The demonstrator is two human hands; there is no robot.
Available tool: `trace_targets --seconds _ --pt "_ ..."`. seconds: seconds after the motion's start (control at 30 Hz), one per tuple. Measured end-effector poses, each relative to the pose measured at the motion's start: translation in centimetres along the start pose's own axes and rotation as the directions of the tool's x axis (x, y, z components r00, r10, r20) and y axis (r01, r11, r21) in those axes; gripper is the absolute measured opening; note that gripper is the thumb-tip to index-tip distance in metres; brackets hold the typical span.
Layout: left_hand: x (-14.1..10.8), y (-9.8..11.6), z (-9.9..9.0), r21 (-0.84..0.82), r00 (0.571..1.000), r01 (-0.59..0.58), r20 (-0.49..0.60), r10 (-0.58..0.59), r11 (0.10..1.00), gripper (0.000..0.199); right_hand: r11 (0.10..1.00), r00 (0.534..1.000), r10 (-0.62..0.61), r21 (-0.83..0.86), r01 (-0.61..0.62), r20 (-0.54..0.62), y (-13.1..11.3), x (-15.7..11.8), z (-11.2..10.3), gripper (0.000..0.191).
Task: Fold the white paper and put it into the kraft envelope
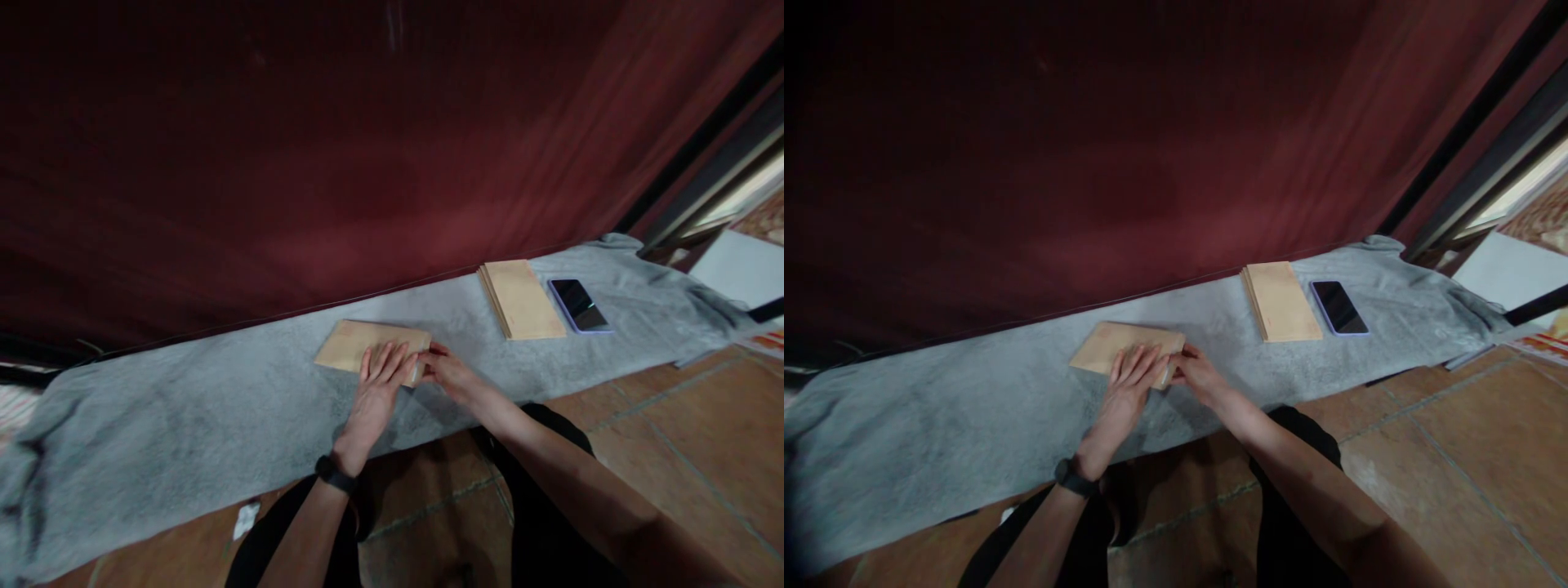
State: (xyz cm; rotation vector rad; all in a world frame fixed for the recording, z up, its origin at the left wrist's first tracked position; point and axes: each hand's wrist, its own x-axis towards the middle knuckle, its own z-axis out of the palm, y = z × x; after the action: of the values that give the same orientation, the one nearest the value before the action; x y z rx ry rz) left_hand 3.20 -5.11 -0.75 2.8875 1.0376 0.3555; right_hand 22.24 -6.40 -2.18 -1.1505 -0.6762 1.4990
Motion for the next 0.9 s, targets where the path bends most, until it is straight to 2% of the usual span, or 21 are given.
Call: trace_targets --seconds 0.1,0.17,0.27,0.4,0.47,0.57,0.67,0.77,0.9 --pt "-0.2 -0.6 0.2 -0.085 0.998 -0.046 0.035 0.049 0.995 0.075 0.993 0.992 0.022 -0.119 -0.007 0.122 -1.0 -0.9 -1.7 0.038" --pt "-0.6 -0.6 0.5 -0.127 0.995 -0.064 0.07 0.074 0.99 0.07 0.969 0.985 -0.001 -0.241 0.044 0.173 -1.2 -1.3 -2.9 0.039" --pt "-1.1 -0.4 0.6 -0.176 0.987 -0.078 0.128 0.101 0.981 0.064 0.889 0.966 -0.038 -0.434 0.15 0.255 -0.6 -1.1 -4.4 0.039" --pt "-1.5 -0.1 0.4 -0.184 0.98 -0.081 0.163 0.111 0.98 0.066 0.786 0.967 -0.112 -0.575 0.226 0.227 0.4 -0.3 -5.3 0.044" --pt "-1.6 0.3 0.5 -0.159 0.983 -0.08 0.153 0.105 0.984 0.062 0.667 0.952 -0.179 -0.68 0.304 0.25 0.3 -0.1 -5.4 0.041" --pt "-1.8 1.5 1.0 -0.114 0.989 -0.081 0.111 0.093 0.99 0.052 0.411 0.91 -0.226 -0.813 0.412 0.346 -0.1 -0.1 -5.2 0.033" --pt "-2.0 2.8 1.7 -0.08 0.998 -0.044 0.042 0.047 0.996 0.048 0.282 0.907 -0.233 -0.868 0.409 0.351 -0.4 0.0 -4.9 0.034" --pt "-2.0 3.6 1.9 -0.053 1.0 -0.028 -0.007 0.027 0.998 0.047 0.279 0.909 -0.233 -0.872 0.403 0.346 -0.6 0.3 -4.9 0.034" --pt "-2.2 4.0 1.6 -0.027 0.998 -0.07 -0.004 0.07 0.997 0.043 0.324 0.903 -0.243 -0.848 0.419 0.353 -0.9 0.6 -4.9 0.035"
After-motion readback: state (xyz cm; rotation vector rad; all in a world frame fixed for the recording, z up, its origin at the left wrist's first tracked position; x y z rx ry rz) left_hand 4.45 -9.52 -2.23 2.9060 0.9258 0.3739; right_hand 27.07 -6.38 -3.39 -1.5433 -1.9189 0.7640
